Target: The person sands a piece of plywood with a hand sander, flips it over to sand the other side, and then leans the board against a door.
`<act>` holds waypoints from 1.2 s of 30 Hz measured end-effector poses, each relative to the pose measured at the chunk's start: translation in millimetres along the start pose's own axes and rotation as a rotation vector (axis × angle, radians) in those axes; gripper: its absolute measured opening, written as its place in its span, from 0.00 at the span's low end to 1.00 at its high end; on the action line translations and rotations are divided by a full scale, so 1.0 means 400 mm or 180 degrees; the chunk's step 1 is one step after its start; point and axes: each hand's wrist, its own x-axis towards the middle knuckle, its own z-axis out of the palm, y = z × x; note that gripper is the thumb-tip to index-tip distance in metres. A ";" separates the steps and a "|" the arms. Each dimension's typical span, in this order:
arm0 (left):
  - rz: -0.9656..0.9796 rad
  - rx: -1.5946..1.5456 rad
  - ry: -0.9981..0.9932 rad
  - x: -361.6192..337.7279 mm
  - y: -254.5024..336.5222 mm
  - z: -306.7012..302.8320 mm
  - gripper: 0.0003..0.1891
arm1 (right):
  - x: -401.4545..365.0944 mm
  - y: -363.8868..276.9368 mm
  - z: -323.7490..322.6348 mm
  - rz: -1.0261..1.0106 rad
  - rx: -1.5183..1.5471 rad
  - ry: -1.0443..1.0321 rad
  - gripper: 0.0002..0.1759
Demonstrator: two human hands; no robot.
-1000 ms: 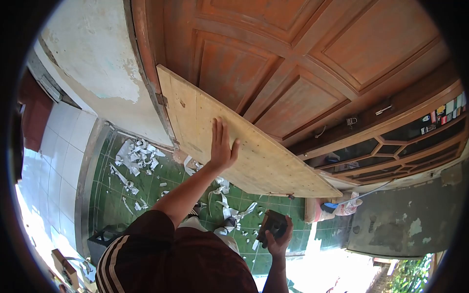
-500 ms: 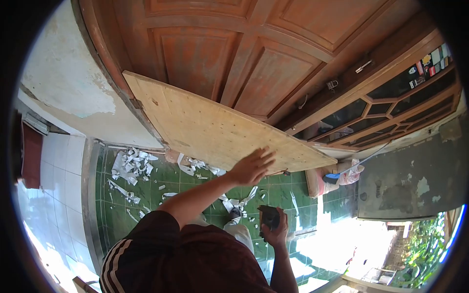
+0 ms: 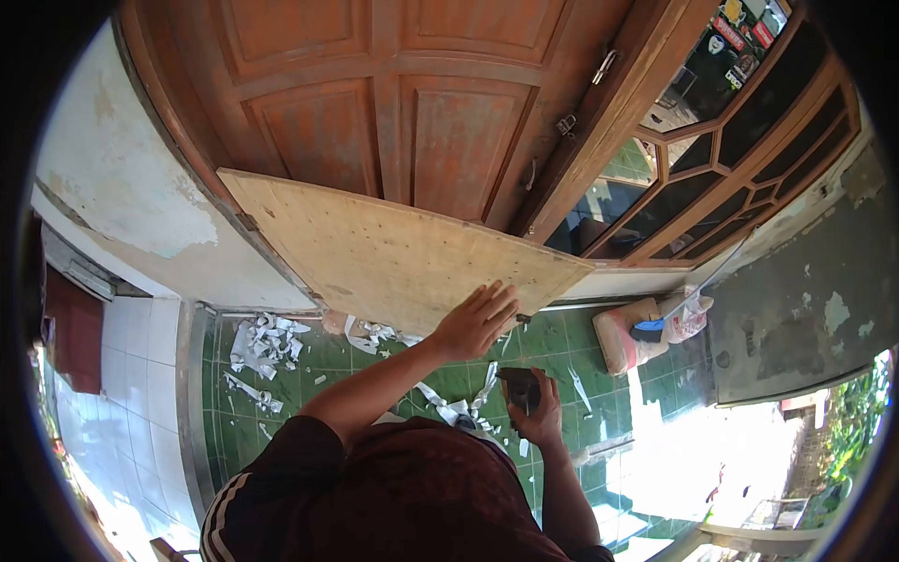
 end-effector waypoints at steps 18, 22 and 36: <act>-0.1631 0.0452 0.1370 0.304 0.200 0.059 0.47 | -0.173 0.334 -0.187 0.0307 0.0406 0.0248 0.49; -0.0607 -0.0528 -0.0662 0.247 0.301 0.170 0.45 | -0.167 0.374 -0.196 0.0247 0.0401 0.0072 0.50; 0.0243 0.0644 -0.0546 0.317 0.325 0.133 0.43 | -0.169 0.383 -0.190 0.0286 0.0628 0.0040 0.46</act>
